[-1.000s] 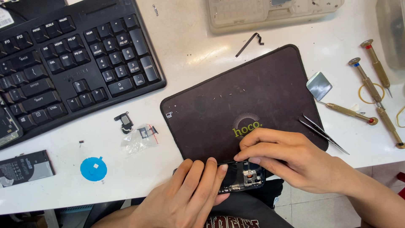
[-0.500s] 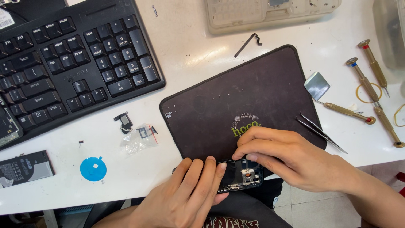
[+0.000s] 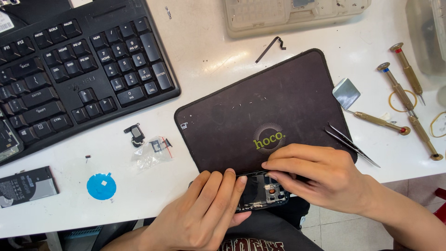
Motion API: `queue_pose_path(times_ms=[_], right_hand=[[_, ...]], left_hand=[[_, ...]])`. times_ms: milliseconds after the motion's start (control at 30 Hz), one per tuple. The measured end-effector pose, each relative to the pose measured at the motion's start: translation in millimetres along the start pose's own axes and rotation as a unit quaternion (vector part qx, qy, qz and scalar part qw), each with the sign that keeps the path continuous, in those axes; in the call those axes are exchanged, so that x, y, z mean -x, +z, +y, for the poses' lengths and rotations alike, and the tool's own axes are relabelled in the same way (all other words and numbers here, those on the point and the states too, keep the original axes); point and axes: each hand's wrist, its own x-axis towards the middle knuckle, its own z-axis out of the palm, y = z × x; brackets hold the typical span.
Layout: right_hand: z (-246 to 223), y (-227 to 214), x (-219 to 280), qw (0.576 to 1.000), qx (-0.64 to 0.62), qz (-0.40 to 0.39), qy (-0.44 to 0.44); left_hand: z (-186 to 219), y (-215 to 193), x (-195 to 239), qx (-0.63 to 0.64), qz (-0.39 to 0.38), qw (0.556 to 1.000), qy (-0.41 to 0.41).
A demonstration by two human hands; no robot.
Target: The person uses tweezers and a screwdriver to manipulate small components inside a disassembled smartphone chassis. They carefully place and adjust internal parts, then use the screwdriver to tighten screws on the device.
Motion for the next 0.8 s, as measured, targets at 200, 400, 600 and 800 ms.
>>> queue_pose_path(times_ms=[200, 400, 600, 800], right_hand=[[-2, -2, 2, 0.99, 0.103, 0.008, -0.1], [-4, -3, 0, 0.979, 0.15, 0.012, -0.139], [-5, -3, -2, 0.963, 0.198, 0.015, -0.182], [-8, -2, -9, 0.967, 0.199, 0.004, -0.161]], left_hand=[[3, 1, -1, 0.014, -0.007, 1.0, -0.013], [5, 1, 0, 0.021, -0.016, 1.0, -0.018], [4, 2, 1, 0.021, -0.019, 0.999, -0.033], [1, 3, 5, 0.009, -0.038, 0.999, -0.038]])
